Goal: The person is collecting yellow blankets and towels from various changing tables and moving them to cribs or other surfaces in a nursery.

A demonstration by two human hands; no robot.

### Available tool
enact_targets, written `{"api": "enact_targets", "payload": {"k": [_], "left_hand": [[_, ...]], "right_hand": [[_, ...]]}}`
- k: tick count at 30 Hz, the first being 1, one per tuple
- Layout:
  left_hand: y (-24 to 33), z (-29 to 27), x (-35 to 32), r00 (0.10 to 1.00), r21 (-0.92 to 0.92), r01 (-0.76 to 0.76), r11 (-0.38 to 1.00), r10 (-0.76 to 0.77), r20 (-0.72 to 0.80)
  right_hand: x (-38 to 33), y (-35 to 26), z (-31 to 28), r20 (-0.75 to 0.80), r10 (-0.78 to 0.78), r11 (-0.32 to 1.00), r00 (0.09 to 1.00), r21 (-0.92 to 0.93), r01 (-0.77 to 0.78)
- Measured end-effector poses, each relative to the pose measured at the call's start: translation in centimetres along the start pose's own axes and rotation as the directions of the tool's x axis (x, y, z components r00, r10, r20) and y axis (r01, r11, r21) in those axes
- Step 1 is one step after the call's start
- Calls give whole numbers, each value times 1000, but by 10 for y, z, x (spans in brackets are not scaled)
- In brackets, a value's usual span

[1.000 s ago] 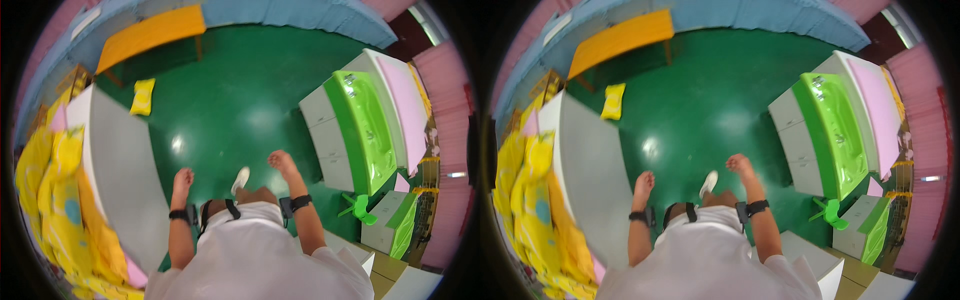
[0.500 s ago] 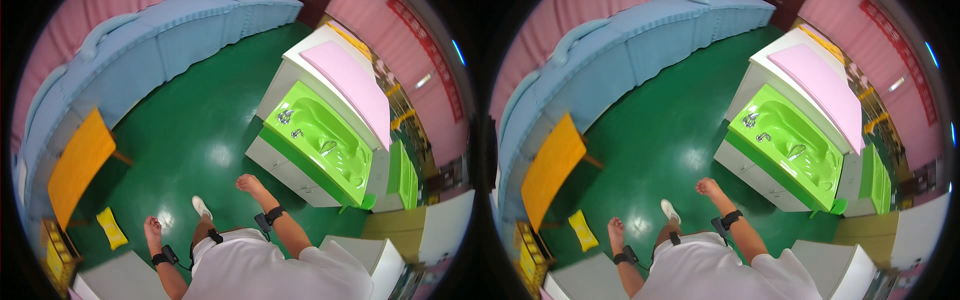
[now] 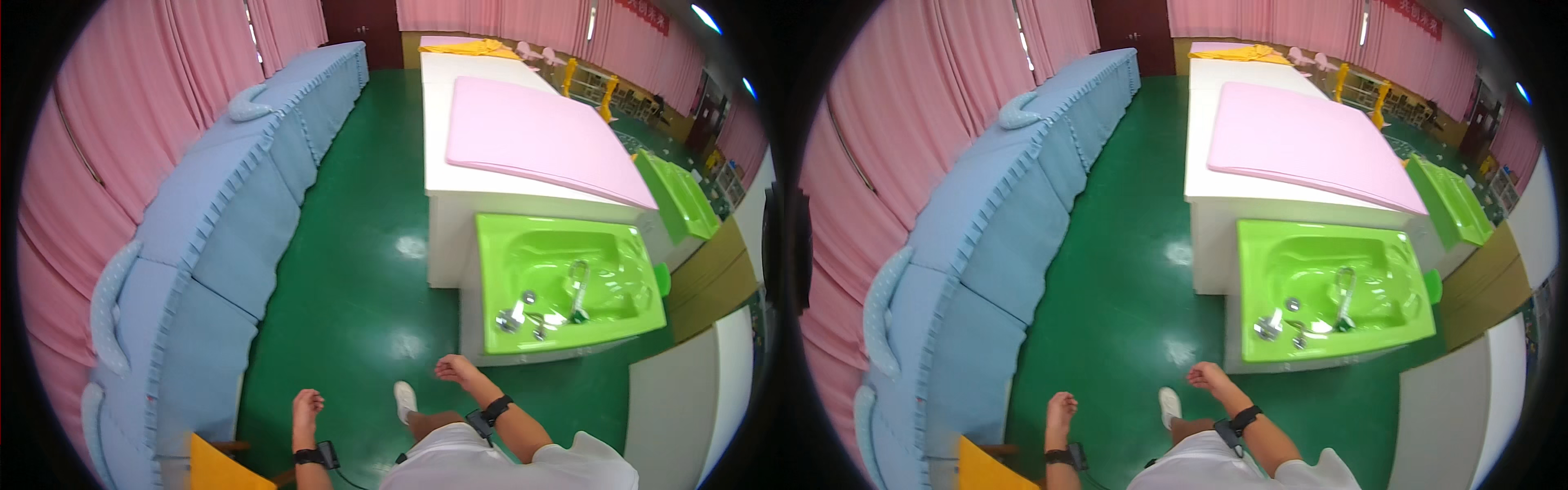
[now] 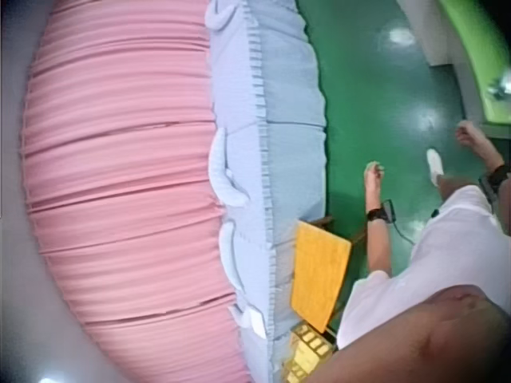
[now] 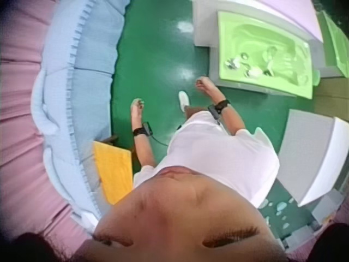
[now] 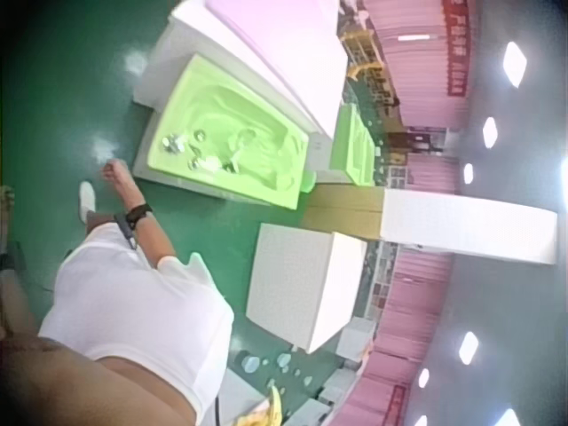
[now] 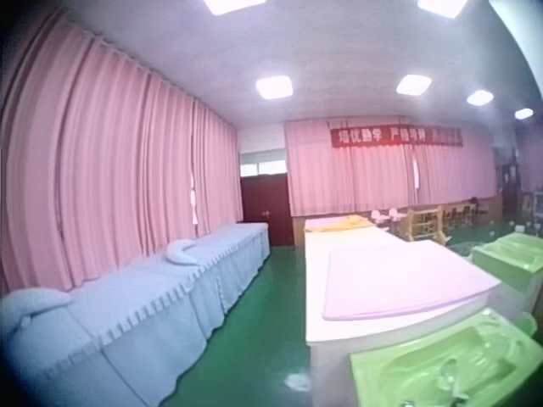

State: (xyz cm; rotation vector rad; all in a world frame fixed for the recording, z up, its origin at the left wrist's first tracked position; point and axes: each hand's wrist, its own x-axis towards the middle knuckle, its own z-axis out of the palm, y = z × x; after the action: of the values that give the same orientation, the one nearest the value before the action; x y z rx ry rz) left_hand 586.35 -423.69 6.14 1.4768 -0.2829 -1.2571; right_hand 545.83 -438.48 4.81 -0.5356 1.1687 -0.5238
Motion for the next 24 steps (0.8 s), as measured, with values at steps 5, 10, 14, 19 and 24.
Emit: {"api": "enact_targets", "payload": {"k": [5, 10, 14, 19, 24], "left_hand": [[86, 19, 111, 999, 37, 23, 999, -24, 44], [135, -3, 229, 989, -13, 147, 989, -147, -16], [159, -27, 358, 981, -111, 187, 976, -192, -40], [239, -2, 532, 967, -95, 254, 963, -254, 5], [355, 100, 695, 961, 135, 234, 963, -250, 118]], "right_hand": [[133, -89, 66, 55, -92, 995, 994, -33, 94], [241, -194, 148, 52, -12, 992, 999, -125, 19], [334, -274, 194, 25, -35, 989, 999, -142, 38], [447, -360, 222, -131, -47, 996, 990, -76, 38], [526, -466, 245, -135, -138, 988, 981, 53, 147]]}}
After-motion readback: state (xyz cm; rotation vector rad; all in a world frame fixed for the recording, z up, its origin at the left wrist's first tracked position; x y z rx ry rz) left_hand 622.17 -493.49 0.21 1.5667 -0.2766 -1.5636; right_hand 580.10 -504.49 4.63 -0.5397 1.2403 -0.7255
